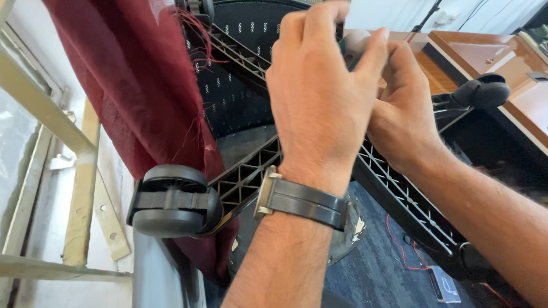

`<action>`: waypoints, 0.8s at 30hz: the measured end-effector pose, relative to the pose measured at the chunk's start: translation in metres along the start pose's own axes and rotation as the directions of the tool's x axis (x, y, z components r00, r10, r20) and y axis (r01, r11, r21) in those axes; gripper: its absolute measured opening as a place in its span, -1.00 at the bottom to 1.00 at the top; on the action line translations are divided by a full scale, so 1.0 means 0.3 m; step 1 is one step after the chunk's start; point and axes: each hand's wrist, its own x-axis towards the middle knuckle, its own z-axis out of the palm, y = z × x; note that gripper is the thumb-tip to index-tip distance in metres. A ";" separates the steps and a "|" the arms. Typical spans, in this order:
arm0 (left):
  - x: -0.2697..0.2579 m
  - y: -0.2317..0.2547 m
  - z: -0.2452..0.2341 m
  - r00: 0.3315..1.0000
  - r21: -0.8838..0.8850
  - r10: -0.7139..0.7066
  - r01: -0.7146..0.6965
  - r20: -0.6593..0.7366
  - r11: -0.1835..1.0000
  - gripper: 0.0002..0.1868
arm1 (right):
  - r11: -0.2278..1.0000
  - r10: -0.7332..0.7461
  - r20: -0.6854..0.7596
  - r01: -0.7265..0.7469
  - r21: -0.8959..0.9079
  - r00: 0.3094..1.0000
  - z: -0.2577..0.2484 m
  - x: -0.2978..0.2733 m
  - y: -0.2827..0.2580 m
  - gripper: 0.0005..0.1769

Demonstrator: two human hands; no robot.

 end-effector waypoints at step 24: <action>-0.011 0.029 0.008 0.995 -0.118 -0.020 0.031 0.095 0.992 -0.53 | 0.995 0.068 0.030 -0.066 -0.068 0.997 -0.029 -0.009 0.019 -0.49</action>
